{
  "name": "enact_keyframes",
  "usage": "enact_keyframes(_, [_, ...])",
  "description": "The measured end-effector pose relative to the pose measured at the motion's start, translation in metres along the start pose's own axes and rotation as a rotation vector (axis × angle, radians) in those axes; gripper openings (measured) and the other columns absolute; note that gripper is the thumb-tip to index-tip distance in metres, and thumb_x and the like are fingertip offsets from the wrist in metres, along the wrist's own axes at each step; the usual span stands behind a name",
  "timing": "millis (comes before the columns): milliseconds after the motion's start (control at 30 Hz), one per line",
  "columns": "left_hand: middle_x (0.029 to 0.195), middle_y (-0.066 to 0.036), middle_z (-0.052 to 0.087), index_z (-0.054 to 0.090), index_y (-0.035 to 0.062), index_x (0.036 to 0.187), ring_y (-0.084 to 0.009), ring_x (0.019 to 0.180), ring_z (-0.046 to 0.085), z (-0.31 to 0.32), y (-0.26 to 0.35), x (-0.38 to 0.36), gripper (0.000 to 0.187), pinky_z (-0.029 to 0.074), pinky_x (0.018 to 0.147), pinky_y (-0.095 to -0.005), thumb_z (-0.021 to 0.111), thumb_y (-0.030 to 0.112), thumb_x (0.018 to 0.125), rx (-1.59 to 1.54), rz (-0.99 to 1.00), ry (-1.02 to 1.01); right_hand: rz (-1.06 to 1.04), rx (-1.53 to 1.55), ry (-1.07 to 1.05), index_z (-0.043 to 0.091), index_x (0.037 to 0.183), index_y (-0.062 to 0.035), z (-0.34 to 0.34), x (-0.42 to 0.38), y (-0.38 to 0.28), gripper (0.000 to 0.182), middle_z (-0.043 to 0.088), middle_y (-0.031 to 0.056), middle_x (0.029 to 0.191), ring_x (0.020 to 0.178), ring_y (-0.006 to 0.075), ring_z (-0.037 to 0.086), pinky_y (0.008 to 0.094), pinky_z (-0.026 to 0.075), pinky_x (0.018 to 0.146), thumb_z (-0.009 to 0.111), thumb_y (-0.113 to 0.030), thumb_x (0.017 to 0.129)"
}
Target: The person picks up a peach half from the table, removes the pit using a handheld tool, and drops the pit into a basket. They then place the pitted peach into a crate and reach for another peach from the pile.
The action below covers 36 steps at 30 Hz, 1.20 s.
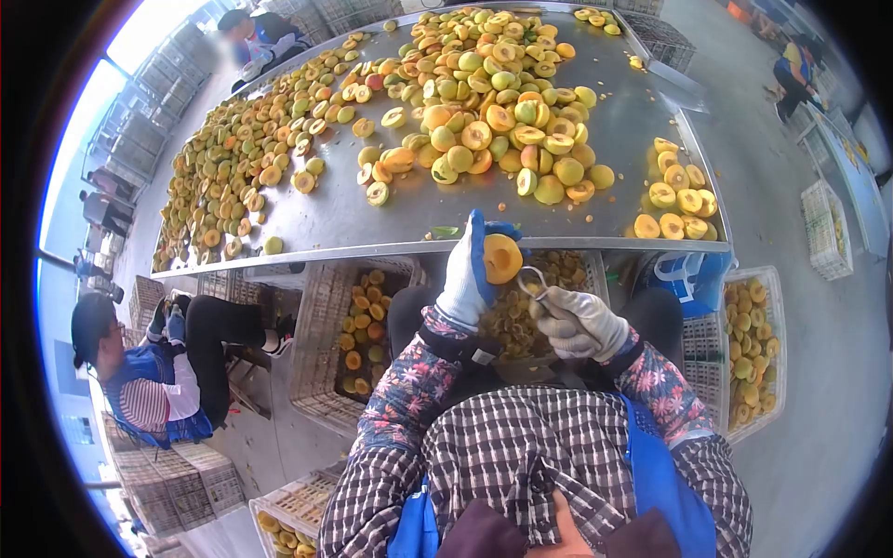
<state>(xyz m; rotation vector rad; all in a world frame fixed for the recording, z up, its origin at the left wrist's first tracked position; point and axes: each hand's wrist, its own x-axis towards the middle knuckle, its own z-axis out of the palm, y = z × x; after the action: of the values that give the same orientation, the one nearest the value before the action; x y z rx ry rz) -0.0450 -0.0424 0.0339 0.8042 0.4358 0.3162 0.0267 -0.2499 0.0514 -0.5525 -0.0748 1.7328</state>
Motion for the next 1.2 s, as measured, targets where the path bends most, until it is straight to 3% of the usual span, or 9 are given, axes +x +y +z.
enact_keyframes(133, [0.098,-0.014,0.066,0.061,-0.0002,0.106,-0.0283,0.08,0.068,-0.018,0.01,-0.007,0.058,0.058,0.073,-0.0393,0.044,0.055,0.099,0.052,0.016,-0.007,-0.015,-0.966,0.494,0.052,0.113,-0.0073,-0.031,0.0,-0.002,0.036,0.051,-0.0001,0.069,0.044,0.0104,0.048,0.0261,0.04,0.04,0.049,-0.04,0.099])
enact_keyframes(233, [0.097,-0.014,0.066,0.061,-0.0003,0.105,-0.0275,0.081,0.068,-0.018,0.013,-0.008,0.058,0.058,0.074,-0.0374,0.042,0.054,0.1,0.061,-0.005,0.015,-0.645,-1.356,0.382,0.049,0.112,-0.004,-0.034,0.025,0.019,0.033,0.058,0.0096,0.073,0.063,0.0245,0.062,0.0395,0.047,0.06,0.049,-0.034,0.099])
enact_keyframes(300, [0.096,-0.013,0.066,0.061,-0.0004,0.105,-0.0268,0.08,0.068,-0.018,0.007,-0.006,0.058,0.058,0.074,-0.0367,0.041,0.054,0.101,0.06,0.001,-0.027,-0.611,-1.644,0.496,0.049,0.107,-0.0013,0.018,0.032,0.008,0.029,0.062,0.0264,0.077,0.075,0.044,0.062,0.0495,0.047,0.064,0.051,-0.029,0.097])
enact_keyframes(367, [0.095,-0.013,0.066,0.061,-0.0005,0.105,-0.0261,0.08,0.068,-0.018,0.003,-0.002,0.058,0.057,0.075,-0.036,0.04,0.053,0.101,0.071,0.012,-0.075,-0.531,-1.888,0.59,0.049,0.108,0.0014,0.021,0.049,0.005,0.032,0.064,0.0253,0.077,0.074,0.0438,0.063,0.0516,0.048,0.065,0.052,-0.028,0.096])
enact_keyframes(767, [0.091,-0.01,0.066,0.063,-0.0009,0.102,-0.0201,0.081,0.066,-0.035,0.006,-0.006,0.051,0.054,0.076,-0.0324,0.039,0.044,0.105,0.46,0.135,0.022,-0.001,-2.108,0.727,0.053,0.107,-0.0024,0.02,0.011,-0.013,0.033,0.067,0.0228,0.078,0.077,0.0414,0.066,0.0515,0.051,0.07,0.049,-0.033,0.095])
enact_keyframes(900, [0.088,-0.007,0.066,0.065,-0.0011,0.098,-0.0171,0.084,0.061,-0.074,0.064,-0.048,0.029,0.048,0.08,-0.0296,0.05,0.024,0.1,1.175,0.63,0.102,0.207,-2.097,0.87,0.055,0.113,-0.0086,0.009,-0.007,-0.016,0.035,0.069,0.0197,0.087,0.083,0.0386,0.067,0.0488,0.052,0.074,0.049,-0.038,0.095])
enact_keyframes(967, [0.088,-0.011,0.068,0.067,0.0033,0.103,-0.0219,0.086,0.065,-0.104,0.099,-0.073,0.027,0.05,0.078,-0.0303,0.052,0.025,0.099,1.146,0.23,0.45,0.278,-2.124,0.845,0.054,0.111,-0.0056,-0.003,-0.016,-0.015,0.036,0.069,0.0202,0.085,0.082,0.0391,0.067,0.0484,0.052,0.073,0.049,-0.038,0.095])
enact_keyframes(1033, [0.101,-0.013,0.07,0.067,0.0025,0.111,-0.0226,0.093,0.066,-0.169,0.109,-0.083,0.03,0.051,0.082,-0.0317,0.057,0.026,0.095,1.91,0.489,0.36,0.24,-2.108,0.811,0.053,0.11,-0.0039,-0.012,-0.022,-0.013,0.037,0.069,0.0205,0.084,0.081,0.0393,0.067,0.0483,0.052,0.073,0.049,-0.038,0.095])
enact_keyframes(1200, [0.103,-0.016,0.069,0.065,0.001,0.107,-0.0297,0.099,0.065,-0.171,0.149,0.008,0.032,0.05,0.087,-0.0398,0.059,0.028,0.092,1.439,0.385,0.598,0.112,-2.084,0.729,0.053,0.109,-0.0036,-0.014,-0.004,-0.01,0.037,0.069,0.021,0.084,0.081,0.0396,0.066,0.0489,0.052,0.073,0.05,-0.038,0.095])
